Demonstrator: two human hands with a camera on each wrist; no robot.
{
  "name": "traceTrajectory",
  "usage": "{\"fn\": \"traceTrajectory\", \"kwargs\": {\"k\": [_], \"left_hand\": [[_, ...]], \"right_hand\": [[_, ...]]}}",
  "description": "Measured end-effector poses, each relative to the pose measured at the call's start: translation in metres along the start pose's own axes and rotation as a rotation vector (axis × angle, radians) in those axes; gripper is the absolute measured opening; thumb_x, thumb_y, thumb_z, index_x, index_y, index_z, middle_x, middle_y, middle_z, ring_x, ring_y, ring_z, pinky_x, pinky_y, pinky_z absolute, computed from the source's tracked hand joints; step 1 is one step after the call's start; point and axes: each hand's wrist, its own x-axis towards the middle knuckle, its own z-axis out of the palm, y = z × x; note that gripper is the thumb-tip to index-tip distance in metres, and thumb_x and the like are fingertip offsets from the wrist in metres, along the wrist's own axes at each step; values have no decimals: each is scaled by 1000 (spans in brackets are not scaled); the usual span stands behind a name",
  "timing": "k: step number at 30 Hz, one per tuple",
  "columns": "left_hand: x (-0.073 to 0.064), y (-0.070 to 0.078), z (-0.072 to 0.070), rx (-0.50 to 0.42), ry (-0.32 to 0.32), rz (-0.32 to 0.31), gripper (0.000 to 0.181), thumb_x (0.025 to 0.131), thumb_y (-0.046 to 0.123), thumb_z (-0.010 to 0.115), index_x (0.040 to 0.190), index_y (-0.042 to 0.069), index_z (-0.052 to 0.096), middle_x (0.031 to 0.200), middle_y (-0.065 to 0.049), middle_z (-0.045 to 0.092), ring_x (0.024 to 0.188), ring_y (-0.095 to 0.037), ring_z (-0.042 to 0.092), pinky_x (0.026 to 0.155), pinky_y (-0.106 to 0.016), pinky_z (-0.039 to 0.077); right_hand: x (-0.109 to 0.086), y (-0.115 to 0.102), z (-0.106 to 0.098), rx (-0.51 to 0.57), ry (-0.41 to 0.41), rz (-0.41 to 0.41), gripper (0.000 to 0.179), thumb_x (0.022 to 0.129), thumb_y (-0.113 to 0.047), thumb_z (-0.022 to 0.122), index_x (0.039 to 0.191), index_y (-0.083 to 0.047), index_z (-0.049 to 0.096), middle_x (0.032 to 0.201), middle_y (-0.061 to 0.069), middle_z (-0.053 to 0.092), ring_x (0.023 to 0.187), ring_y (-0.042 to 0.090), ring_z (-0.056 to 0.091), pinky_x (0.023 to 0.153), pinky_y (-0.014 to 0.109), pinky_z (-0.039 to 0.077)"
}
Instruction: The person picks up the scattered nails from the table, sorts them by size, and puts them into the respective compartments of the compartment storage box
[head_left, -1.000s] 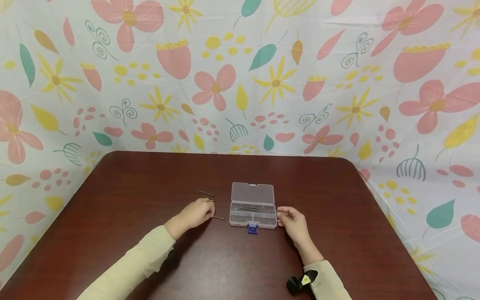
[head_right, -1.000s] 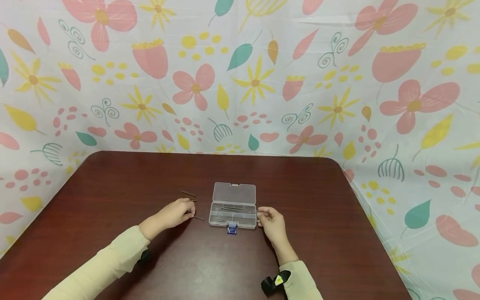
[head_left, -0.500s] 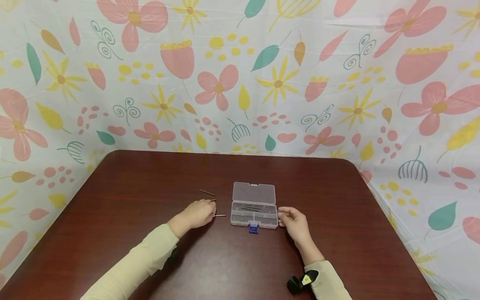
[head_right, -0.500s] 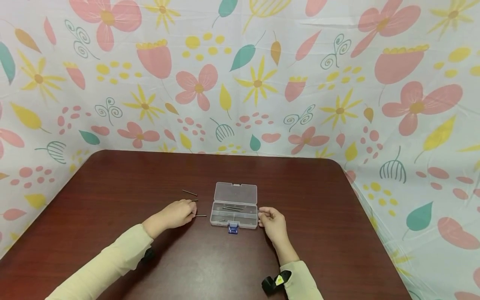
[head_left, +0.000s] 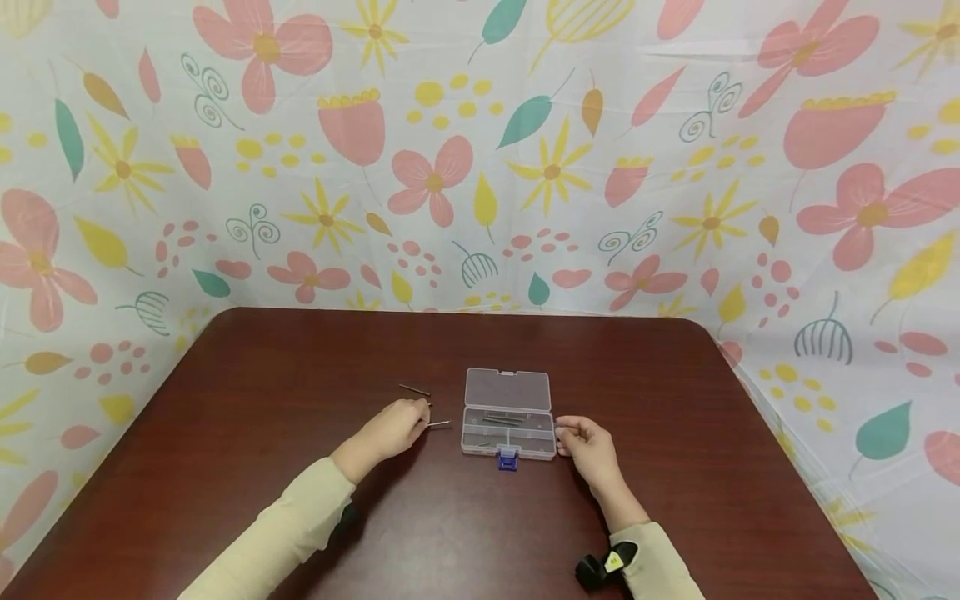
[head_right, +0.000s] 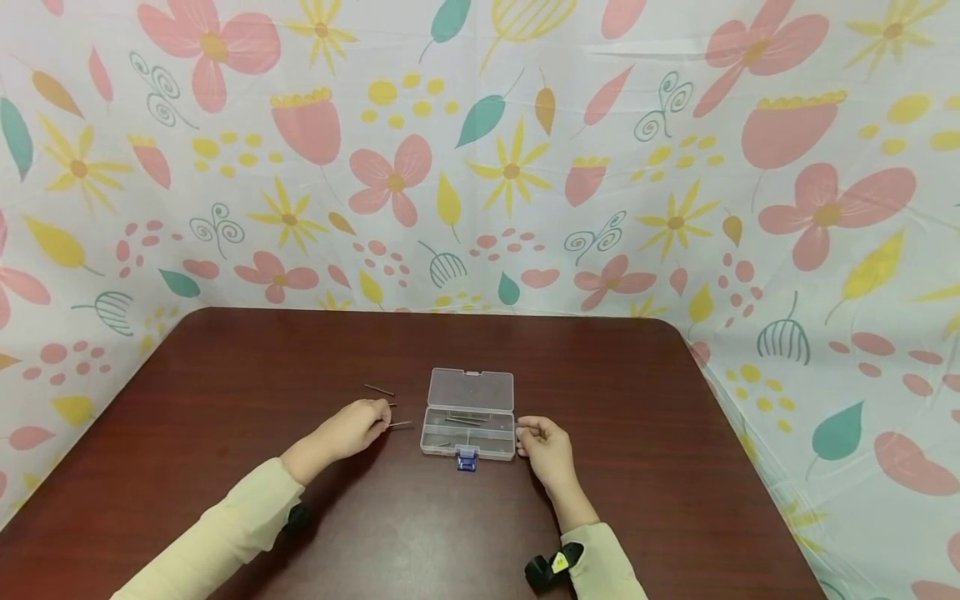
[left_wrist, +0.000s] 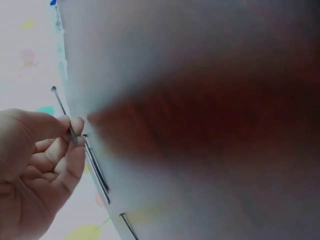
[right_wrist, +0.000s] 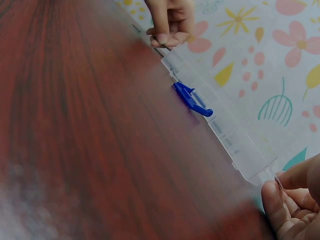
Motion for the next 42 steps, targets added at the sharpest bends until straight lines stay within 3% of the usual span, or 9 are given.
{"fn": "traceTrajectory", "kwargs": {"k": [6,12,19,30,42], "left_hand": [[-1,2,-1,-34,76,-14,12,82,-4,66,79,6,61,77,-3,66,76,-19,64,68,-29,52],[4,8,-3,-20,174,-11,11,82,-4,66,84,7,65,81,-2,68,79,-19,65,72,-33,52],[16,19,-1,-7,215,11,15,82,-7,65,91,5,67,85,-4,68,82,-19,65,74,-33,54],[39,36,4,2,224,97,15,82,-6,63,91,6,67,85,-5,68,81,-21,66,73,-33,53],[52,49,16,12,116,103,14,85,-4,62,92,7,66,92,-4,71,87,-21,67,77,-37,54]], "right_hand": [[0,0,1,-1,6,-5,24,90,9,51,112,16,58,92,20,68,65,2,58,60,16,52],[0,-1,1,-4,9,-5,24,89,9,51,111,16,58,92,21,67,65,2,58,60,16,52],[-1,1,1,7,16,-5,24,89,9,52,111,16,58,89,17,68,64,3,58,60,16,52],[-1,0,0,8,4,-18,24,89,7,54,112,16,58,90,19,67,65,4,59,60,16,52],[1,1,1,2,11,-11,23,89,9,55,110,15,59,89,18,68,65,5,59,60,17,52]]}}
